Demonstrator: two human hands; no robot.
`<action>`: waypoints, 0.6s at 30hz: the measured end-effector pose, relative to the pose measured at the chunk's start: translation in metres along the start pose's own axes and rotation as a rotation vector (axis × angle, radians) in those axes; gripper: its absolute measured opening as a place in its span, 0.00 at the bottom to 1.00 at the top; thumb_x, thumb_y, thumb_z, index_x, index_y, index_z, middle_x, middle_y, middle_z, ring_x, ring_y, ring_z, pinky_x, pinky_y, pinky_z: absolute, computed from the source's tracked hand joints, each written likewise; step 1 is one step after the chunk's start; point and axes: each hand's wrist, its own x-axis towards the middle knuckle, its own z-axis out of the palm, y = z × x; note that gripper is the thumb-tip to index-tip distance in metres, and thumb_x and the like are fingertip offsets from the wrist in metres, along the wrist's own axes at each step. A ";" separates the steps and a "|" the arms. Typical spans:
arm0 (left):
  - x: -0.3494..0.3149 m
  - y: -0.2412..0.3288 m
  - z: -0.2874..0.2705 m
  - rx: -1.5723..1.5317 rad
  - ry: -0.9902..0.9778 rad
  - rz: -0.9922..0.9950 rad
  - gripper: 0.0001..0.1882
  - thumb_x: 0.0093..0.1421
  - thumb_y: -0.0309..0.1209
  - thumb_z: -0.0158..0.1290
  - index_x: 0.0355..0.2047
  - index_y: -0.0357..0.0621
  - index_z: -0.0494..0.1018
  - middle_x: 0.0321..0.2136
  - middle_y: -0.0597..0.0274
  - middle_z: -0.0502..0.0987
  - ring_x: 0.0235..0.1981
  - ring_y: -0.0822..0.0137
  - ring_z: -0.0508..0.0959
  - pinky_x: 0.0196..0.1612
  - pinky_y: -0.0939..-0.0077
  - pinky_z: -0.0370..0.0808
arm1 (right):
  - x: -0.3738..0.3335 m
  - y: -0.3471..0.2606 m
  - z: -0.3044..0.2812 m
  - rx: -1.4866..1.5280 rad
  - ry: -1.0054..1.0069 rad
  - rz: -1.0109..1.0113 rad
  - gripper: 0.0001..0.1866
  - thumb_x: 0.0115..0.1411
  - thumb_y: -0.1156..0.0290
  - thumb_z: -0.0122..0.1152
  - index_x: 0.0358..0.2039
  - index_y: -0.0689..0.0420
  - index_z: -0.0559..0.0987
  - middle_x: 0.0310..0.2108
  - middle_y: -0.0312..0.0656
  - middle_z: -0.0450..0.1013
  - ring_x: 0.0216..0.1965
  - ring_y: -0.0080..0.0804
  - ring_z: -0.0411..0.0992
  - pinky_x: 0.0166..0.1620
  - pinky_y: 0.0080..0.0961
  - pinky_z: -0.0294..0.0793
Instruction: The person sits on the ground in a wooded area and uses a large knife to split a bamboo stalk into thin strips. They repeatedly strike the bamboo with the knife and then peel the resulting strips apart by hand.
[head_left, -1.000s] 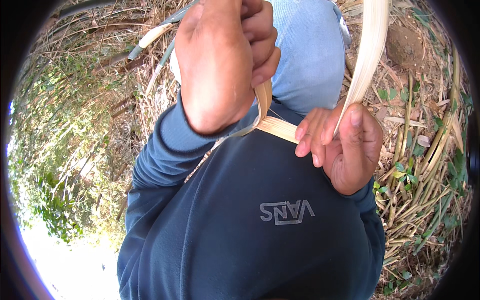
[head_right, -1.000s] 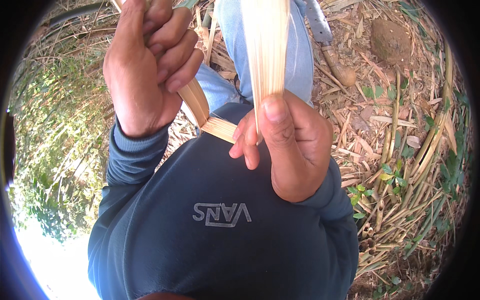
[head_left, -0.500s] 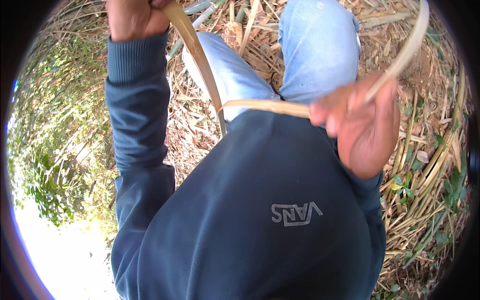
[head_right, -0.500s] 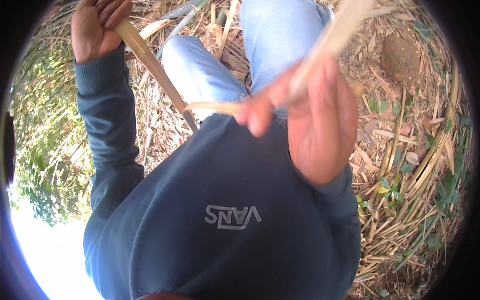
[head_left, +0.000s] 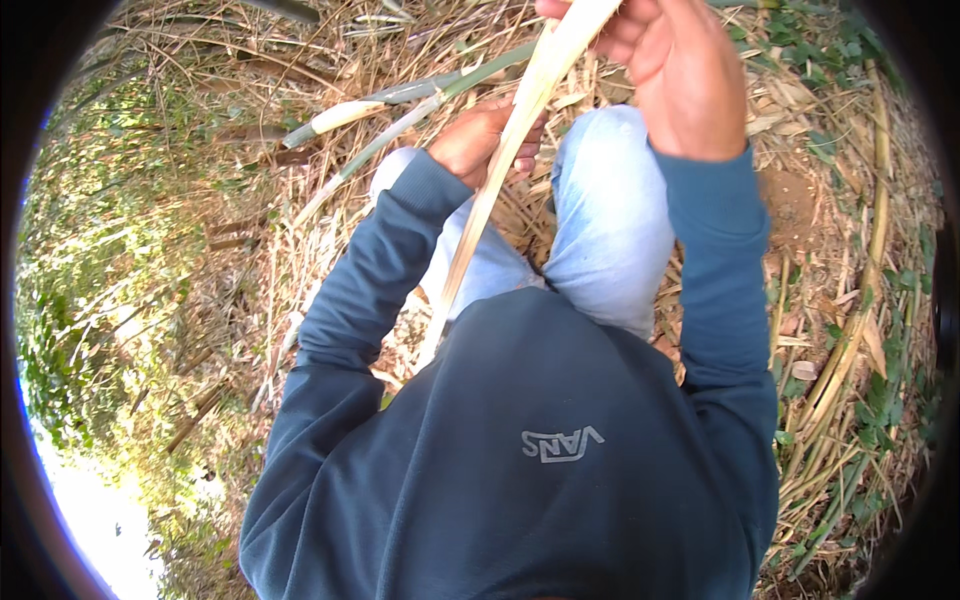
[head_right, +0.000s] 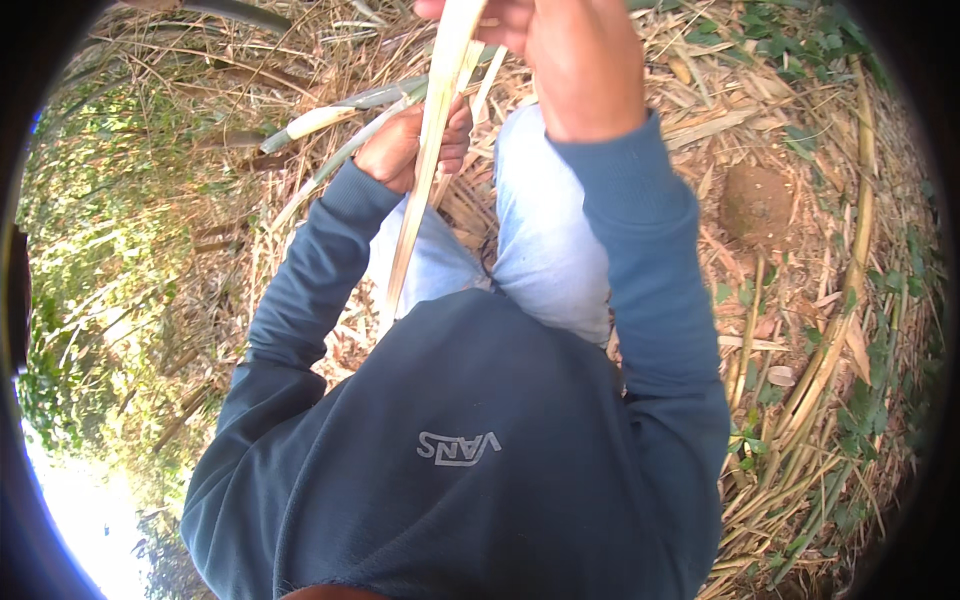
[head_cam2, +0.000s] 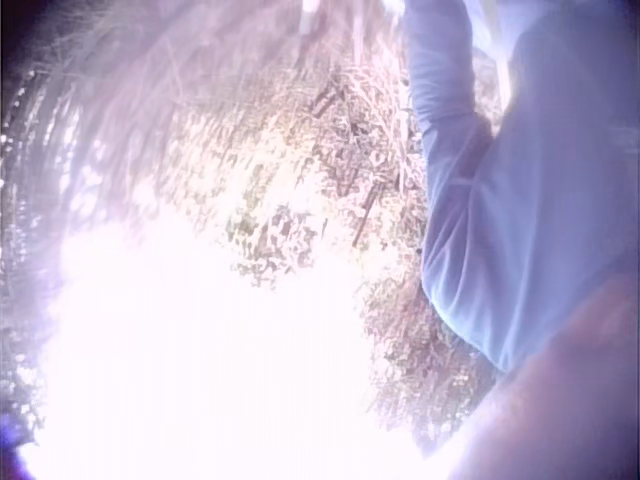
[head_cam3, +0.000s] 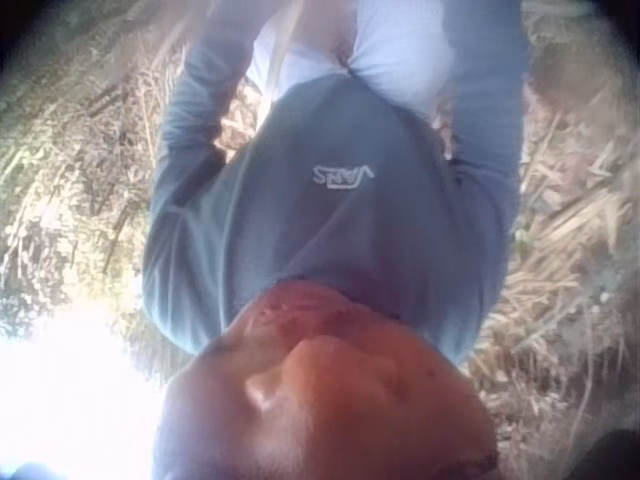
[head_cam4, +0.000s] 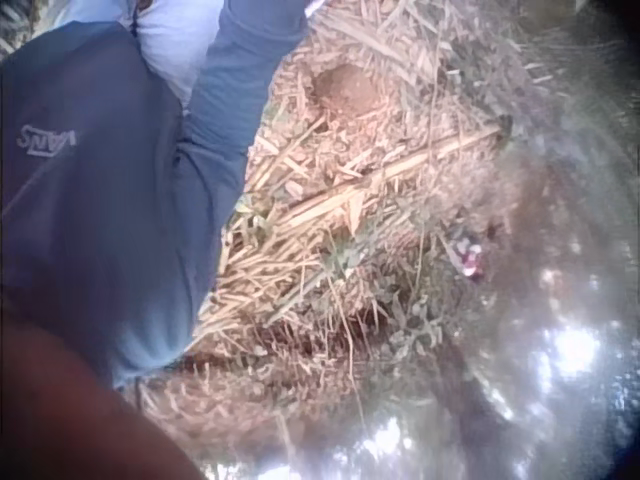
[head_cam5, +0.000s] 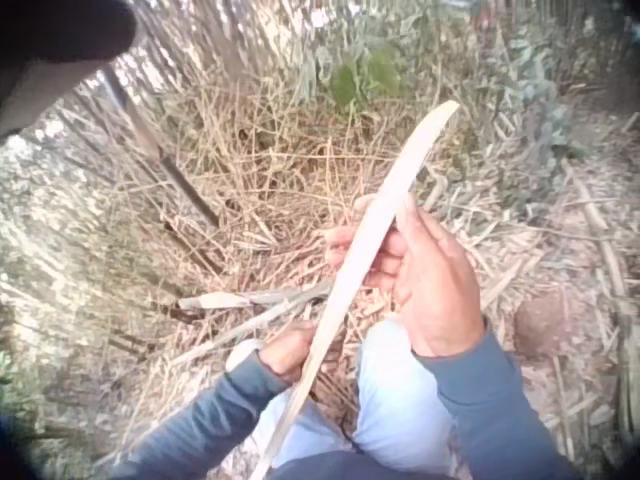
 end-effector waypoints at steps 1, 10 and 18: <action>0.003 0.003 0.019 -0.013 0.075 -0.003 0.14 0.67 0.39 0.41 0.42 0.41 0.68 0.26 0.66 0.69 0.24 0.74 0.67 0.27 0.81 0.66 | 0.008 0.015 -0.035 -0.150 -0.331 -0.065 0.27 0.70 0.55 0.28 0.51 0.65 0.66 0.40 0.56 0.74 0.43 0.42 0.75 0.50 0.34 0.73; 0.014 0.011 0.050 -0.195 0.308 -0.065 0.14 0.69 0.40 0.38 0.41 0.43 0.65 0.24 0.70 0.68 0.20 0.78 0.67 0.22 0.87 0.68 | -0.049 0.057 -0.055 0.070 0.048 0.126 0.11 0.67 0.67 0.46 0.39 0.64 0.69 0.33 0.54 0.75 0.33 0.36 0.78 0.39 0.27 0.80; 0.013 0.013 0.046 -0.079 0.168 -0.082 0.15 0.70 0.42 0.34 0.30 0.48 0.59 0.21 0.75 0.56 0.16 0.84 0.53 0.15 0.91 0.54 | -0.096 0.012 -0.083 0.131 0.128 0.154 0.09 0.66 0.72 0.45 0.40 0.65 0.70 0.31 0.53 0.75 0.33 0.42 0.78 0.39 0.36 0.80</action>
